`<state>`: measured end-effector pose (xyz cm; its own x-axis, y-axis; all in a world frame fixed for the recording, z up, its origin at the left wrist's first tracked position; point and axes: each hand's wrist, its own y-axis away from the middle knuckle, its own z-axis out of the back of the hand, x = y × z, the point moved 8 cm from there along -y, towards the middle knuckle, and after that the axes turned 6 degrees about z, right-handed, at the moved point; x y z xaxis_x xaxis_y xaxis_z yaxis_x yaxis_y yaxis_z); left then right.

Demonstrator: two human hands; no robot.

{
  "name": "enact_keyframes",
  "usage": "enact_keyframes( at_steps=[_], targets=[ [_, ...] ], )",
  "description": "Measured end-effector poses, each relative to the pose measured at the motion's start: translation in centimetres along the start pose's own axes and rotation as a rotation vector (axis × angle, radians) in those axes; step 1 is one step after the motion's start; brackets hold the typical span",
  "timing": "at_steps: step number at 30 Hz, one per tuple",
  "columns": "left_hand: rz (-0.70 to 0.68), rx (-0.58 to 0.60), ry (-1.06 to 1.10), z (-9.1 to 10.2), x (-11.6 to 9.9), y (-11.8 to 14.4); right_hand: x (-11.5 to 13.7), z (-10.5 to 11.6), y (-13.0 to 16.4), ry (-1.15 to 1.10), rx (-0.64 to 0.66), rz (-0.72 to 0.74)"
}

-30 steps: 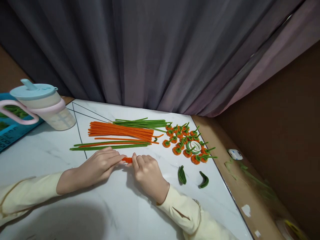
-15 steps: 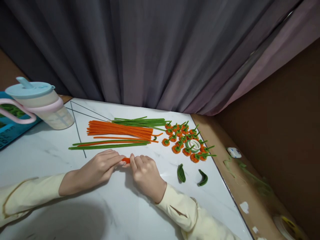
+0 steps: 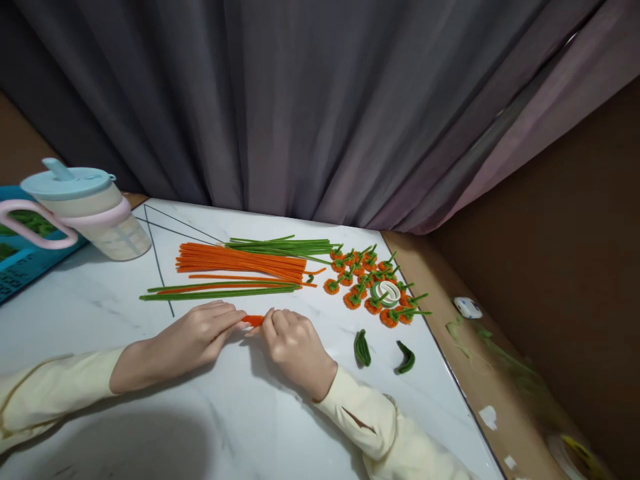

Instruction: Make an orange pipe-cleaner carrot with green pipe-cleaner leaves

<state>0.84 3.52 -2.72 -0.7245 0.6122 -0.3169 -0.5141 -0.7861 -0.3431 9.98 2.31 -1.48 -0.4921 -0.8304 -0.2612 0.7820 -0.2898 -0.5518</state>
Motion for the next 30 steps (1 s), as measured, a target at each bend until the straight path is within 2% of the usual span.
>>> enact_keyframes(
  at_steps=[10, 19, 21, 23, 25, 28, 30],
  targets=[
    [0.013, 0.027, -0.110, -0.7, -0.6, 0.4, 1.8, -0.8, 0.0, 0.148, 0.072, 0.148],
    [0.007, 0.021, -0.084, -1.3, -0.8, 0.6, 2.5, -1.7, 0.4, 0.119, 0.131, 0.194],
    [0.033, 0.066, -0.036, -1.2, -0.7, 0.6, 2.3, -1.4, 0.5, 0.077, 0.124, 0.189],
    [0.079, 0.188, 0.076, -1.2, -0.4, 0.5, 2.1, -0.8, 0.7, 0.016, 0.133, 0.176],
    [0.147, 0.372, 0.251, -1.4, -0.1, 0.5, 1.8, 0.0, 1.0, -0.053, 0.172, 0.141],
    [0.296, 0.709, 0.598, -2.3, -0.2, 0.9, 2.1, 1.0, 1.6, -0.153, 0.246, 0.079],
    [0.349, 0.959, 0.882, -3.3, -1.5, 1.7, 2.8, 1.5, 1.8, -0.201, 0.284, 0.060]
  ],
)
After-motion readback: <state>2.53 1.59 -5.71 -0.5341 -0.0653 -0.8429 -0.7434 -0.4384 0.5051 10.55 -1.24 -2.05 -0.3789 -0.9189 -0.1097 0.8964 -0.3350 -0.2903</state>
